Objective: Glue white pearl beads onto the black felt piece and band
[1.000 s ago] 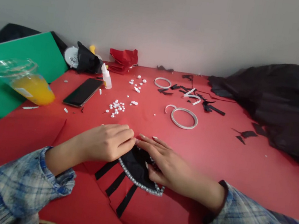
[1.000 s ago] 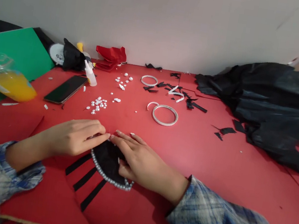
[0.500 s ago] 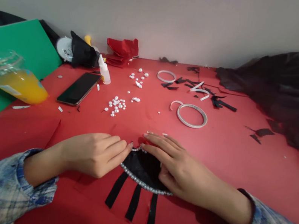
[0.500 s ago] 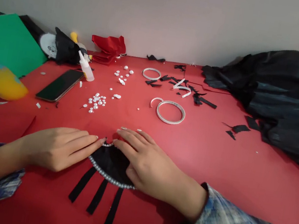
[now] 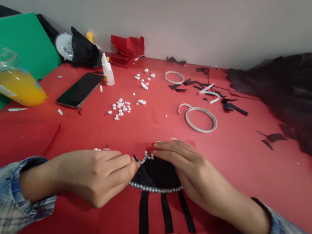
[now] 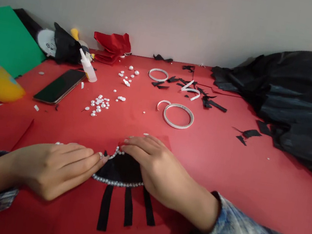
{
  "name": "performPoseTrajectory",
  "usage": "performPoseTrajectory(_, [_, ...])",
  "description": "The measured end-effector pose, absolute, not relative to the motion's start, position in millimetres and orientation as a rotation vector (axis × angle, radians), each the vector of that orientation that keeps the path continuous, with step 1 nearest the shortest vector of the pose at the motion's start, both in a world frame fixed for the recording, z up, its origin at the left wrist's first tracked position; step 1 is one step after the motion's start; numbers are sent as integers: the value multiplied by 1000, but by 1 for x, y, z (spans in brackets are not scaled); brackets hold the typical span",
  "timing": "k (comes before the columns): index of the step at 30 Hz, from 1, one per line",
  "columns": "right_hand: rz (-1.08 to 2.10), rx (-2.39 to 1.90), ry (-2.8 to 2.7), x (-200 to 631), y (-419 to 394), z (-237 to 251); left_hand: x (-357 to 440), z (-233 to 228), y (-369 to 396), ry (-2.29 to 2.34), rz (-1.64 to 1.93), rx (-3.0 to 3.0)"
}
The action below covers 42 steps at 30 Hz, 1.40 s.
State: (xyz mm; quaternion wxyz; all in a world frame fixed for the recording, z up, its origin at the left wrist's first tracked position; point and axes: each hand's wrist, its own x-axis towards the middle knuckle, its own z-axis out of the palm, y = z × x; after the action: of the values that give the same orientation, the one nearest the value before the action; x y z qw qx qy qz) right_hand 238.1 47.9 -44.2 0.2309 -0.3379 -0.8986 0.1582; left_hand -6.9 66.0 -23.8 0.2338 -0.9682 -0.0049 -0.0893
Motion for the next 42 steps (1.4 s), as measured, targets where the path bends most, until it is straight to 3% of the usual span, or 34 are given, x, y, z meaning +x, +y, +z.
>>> performPoseTrajectory(8, [240,-926,-2647,223,35,-59,-10,-22,68,19,-233,-2603])
performPoseTrajectory(19, [240,-931,-2665,223,39,-61,-13,-21,70,-177,-192,-2599])
performPoseTrajectory(42, [206,-937,-2664,220,39,-63,-8,-28,61,-134,-108,-2642])
